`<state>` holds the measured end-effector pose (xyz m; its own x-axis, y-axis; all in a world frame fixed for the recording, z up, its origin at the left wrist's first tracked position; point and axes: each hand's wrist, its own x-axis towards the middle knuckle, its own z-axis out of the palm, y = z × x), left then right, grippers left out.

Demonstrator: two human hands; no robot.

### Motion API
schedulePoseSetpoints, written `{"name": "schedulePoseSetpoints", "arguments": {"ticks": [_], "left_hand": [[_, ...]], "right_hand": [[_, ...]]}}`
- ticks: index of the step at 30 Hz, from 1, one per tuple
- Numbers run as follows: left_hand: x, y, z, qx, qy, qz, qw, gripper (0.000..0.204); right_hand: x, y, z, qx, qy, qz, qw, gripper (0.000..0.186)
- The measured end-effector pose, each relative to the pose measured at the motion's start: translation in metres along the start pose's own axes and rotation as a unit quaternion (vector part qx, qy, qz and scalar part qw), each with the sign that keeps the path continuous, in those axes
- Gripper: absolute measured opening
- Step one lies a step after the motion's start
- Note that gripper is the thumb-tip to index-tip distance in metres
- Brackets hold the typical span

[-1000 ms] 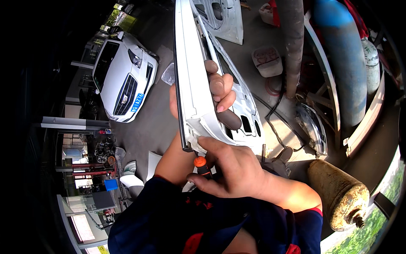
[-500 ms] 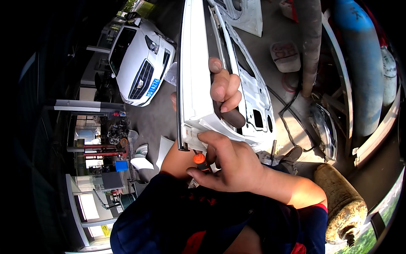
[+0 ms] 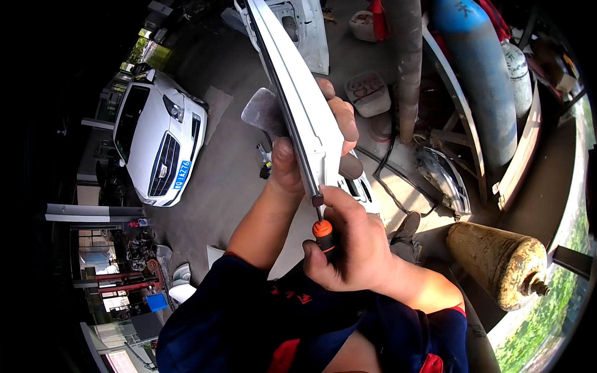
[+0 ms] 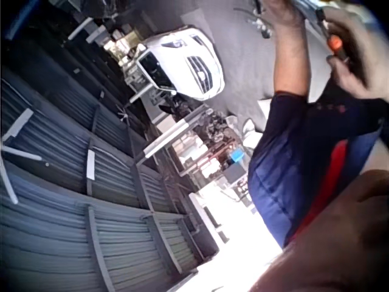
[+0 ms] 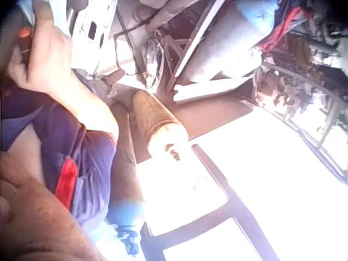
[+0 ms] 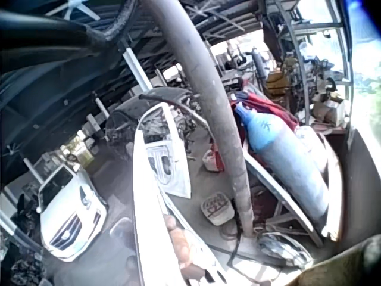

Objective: The person uses a screwdriver to pry and remove a rubber weatherstrip from a white car door frame. They work along the length of the frame, carefully separating the rubber seal from the metal channel. The person then uses a scraper tool to clean the channel and remove debris before inspecting the removed rubber strip.

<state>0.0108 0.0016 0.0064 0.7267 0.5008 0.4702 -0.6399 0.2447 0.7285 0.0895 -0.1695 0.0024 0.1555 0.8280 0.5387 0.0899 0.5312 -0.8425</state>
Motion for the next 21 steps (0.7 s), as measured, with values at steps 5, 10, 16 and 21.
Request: {"name": "schedulePoseSetpoints", "arguments": {"ticks": [5, 10, 16, 21], "left_hand": [[-0.01, 0.008, -0.005, 0.117, 0.043, -0.012, 0.992, 0.093], [-0.003, 0.005, 0.002, 0.106, -0.001, 0.011, 0.994, 0.068], [0.001, 0.003, 0.015, 0.113, 0.039, 0.027, 0.993, 0.054], [0.009, -0.009, 0.008, 0.077, 0.049, -0.046, 0.995, 0.04]], "right_hand": [[-0.005, -0.018, 0.014, -0.17, 0.013, -0.009, 0.985, 0.077], [-0.01, -0.027, 0.027, -0.243, 0.065, 0.004, 0.968, 0.077], [-0.015, -0.018, 0.028, -0.196, 0.094, 0.019, 0.976, 0.068], [-0.022, -0.028, 0.025, -0.187, 0.129, 0.066, 0.972, 0.056]]}}
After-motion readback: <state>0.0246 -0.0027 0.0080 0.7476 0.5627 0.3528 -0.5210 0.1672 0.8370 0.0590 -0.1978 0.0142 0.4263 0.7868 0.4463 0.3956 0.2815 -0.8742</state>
